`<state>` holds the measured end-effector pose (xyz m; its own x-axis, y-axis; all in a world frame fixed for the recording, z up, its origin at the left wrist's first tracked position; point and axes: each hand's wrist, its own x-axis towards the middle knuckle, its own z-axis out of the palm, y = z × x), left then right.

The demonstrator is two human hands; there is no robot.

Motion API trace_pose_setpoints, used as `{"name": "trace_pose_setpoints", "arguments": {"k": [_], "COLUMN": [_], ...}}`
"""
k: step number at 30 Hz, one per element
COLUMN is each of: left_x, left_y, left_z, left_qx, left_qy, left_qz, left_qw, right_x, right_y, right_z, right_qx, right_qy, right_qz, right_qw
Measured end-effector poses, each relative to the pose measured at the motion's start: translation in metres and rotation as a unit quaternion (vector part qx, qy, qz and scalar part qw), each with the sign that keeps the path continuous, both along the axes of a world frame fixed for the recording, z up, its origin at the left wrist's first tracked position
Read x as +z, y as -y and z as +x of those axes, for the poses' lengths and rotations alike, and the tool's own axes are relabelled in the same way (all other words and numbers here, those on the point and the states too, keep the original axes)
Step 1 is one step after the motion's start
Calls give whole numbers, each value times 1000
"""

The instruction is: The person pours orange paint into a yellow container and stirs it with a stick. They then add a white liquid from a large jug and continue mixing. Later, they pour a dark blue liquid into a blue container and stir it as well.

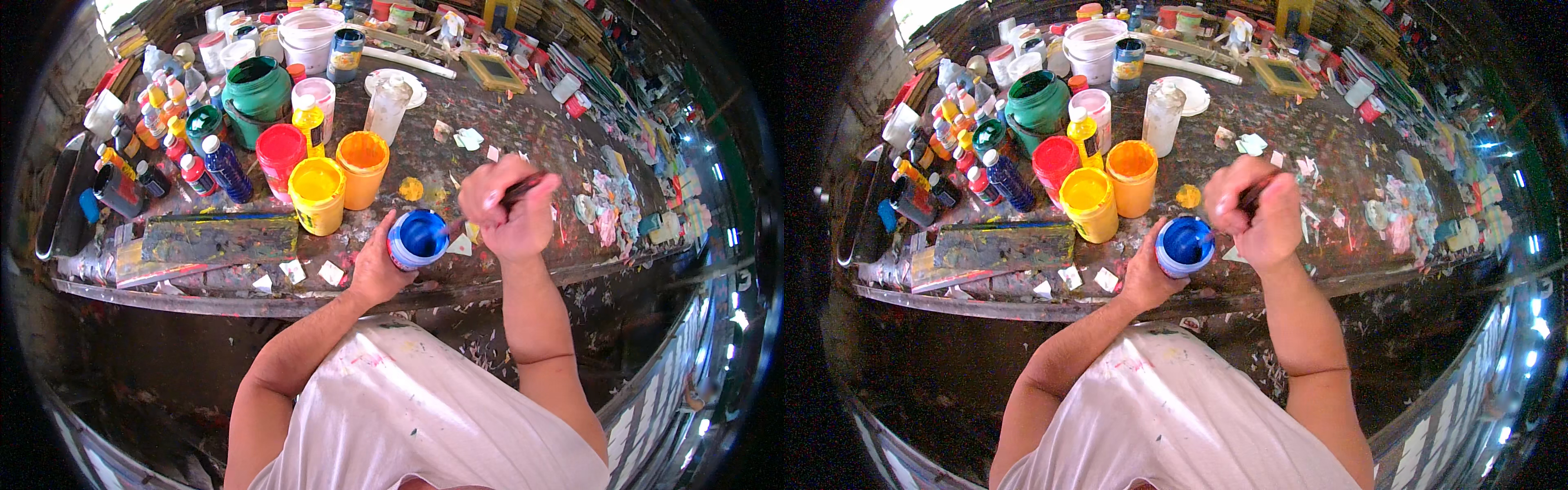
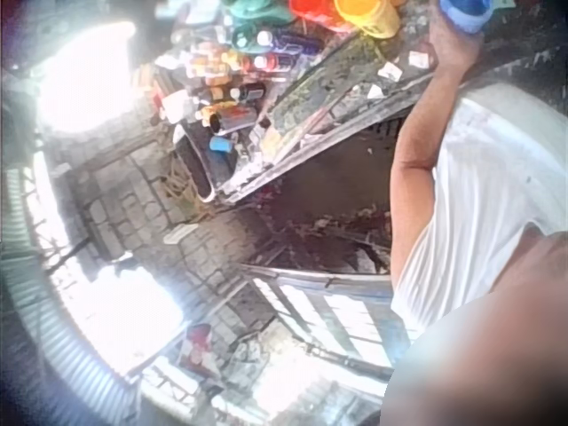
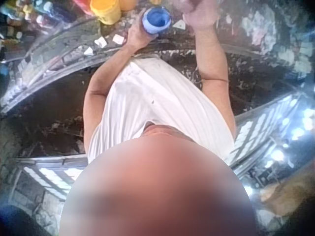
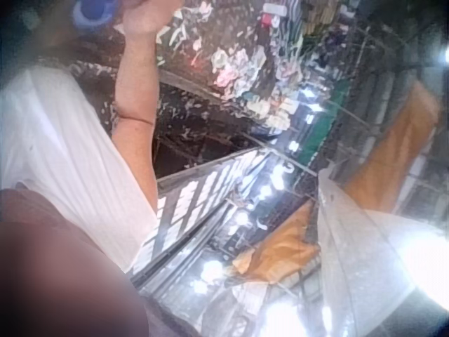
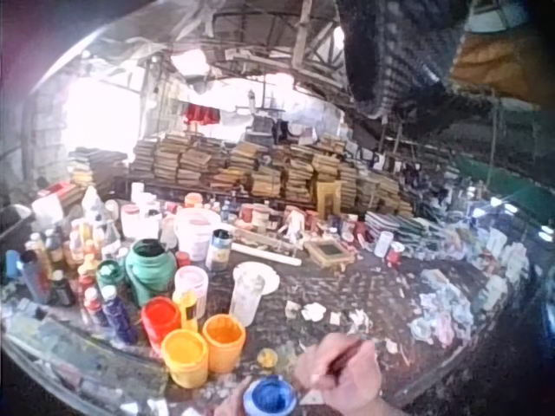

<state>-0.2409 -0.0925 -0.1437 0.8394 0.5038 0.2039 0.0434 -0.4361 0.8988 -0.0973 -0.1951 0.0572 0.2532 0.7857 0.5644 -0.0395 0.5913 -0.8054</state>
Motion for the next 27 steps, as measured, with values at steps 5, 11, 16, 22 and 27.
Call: {"name": "trace_pose_setpoints", "arguments": {"k": [5,11,16,22,27], "left_x": [3,1,0,-1,0], "left_y": [-1,-2,-3,-1,0], "left_z": [-1,1,0,0,-1], "left_qx": [-5,-9,-13,-5,0], "left_qy": [-3,-14,-4,-2,-1], "left_qz": [6,-12,7,-8,-11], "left_qw": [1000,1000,1000,1000,1000], "right_x": [-5,-5,-18,-38,-29], "right_y": [-1,-7,-8,-4,-6], "right_z": [-2,-2,-1,6,4], "right_qx": [12,-75,73,-41,115], "right_qy": [-20,-38,-14,-21,-77], "right_qz": [3,70,-68,41,-32], "right_qw": [1000,994,995,998,990]}}
